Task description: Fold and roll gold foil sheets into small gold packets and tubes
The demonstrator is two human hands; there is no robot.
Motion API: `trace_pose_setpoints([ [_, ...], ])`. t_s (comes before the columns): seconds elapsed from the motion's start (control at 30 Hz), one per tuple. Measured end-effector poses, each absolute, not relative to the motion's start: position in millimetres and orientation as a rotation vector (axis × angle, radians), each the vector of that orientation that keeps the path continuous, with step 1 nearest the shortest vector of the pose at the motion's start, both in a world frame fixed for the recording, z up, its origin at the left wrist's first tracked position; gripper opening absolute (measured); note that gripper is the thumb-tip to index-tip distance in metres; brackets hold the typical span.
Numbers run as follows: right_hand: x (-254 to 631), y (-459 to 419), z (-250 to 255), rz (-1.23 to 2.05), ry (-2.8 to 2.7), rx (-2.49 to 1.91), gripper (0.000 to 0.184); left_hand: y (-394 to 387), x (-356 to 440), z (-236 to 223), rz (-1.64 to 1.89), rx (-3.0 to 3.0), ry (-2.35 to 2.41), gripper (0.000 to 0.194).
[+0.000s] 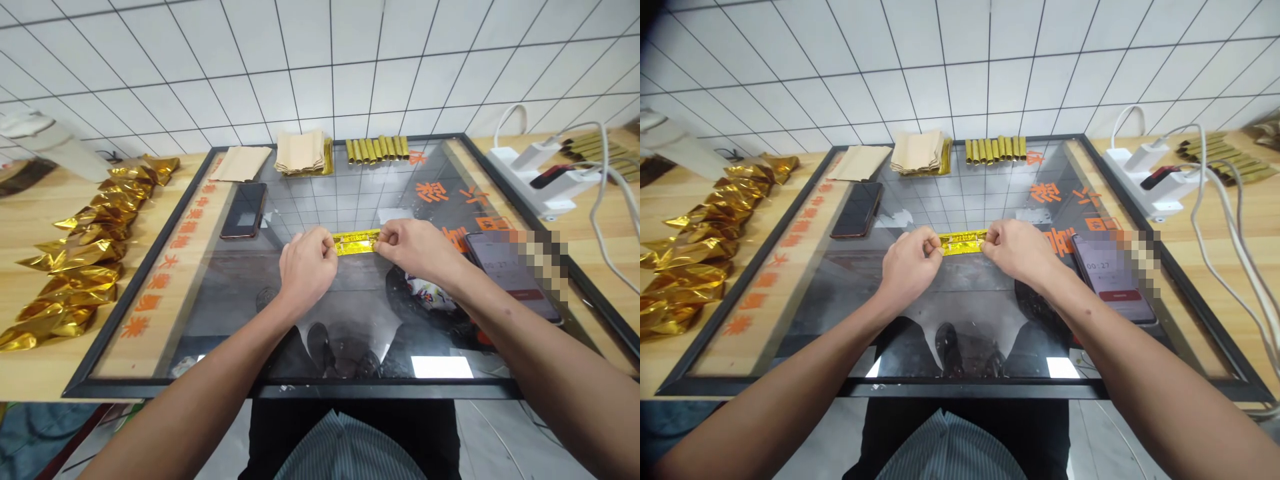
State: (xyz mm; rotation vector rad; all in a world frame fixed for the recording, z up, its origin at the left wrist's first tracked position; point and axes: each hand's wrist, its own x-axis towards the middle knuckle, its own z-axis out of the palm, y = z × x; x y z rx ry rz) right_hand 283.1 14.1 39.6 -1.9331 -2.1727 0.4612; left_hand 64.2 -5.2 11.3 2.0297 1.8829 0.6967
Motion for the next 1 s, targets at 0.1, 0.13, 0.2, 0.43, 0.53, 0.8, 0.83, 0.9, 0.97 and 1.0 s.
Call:
trace_pose_setpoints([
  [0.1, 283.9, 15.0, 40.1, 0.49, -2.164, -1.938, 0.013, -6.9, 63.3, 10.4, 0.715, 2.086, 1.837, 0.013],
  [0.13, 284.0, 15.1, 40.5, 0.503, -2.163, -1.939, 0.013, -7.6, 63.0, 9.9, 0.723, 2.132, 1.812, 0.015],
  [0.2, 284.4, 15.3, 40.8, 0.515, -2.166, -1.934, 0.011, -9.0, 62.6, 8.6, 0.718, 2.263, 1.758, 0.021],
  [0.43, 287.8, 18.2, 36.8, 0.565, -2.136, -1.874, 0.006, -16.0, 63.3, 10.4, 0.45, 2.754, 1.609, 0.03],
  [0.53, 289.0, 19.3, 35.5, 0.584, -2.124, -1.848, 0.005, -20.6, 64.3, 11.1, 0.341, 2.923, 1.516, 0.028],
  [0.8, 289.4, 19.8, 34.6, 0.575, -2.132, -1.825, 0.005, -25.2, 68.0, 9.1, 0.216, 3.002, 1.374, 0.027],
  [0.83, 289.4, 19.8, 34.8, 0.577, -2.132, -1.824, 0.005, -25.9, 68.3, 10.2, 0.232, 3.0, 1.37, 0.029],
  [0.9, 289.4, 19.9, 35.2, 0.583, -2.134, -1.824, 0.006, -27.8, 69.2, 12.6, 0.267, 2.998, 1.374, 0.034],
  [0.97, 289.5, 20.1, 35.1, 0.592, -2.134, -1.825, 0.007, -29.6, 70.5, 14.9, 0.282, 2.987, 1.394, 0.041],
  [1.0, 289.6, 20.2, 34.9, 0.596, -2.133, -1.827, 0.006, -30.2, 71.2, 15.7, 0.28, 2.975, 1.407, 0.042],
])
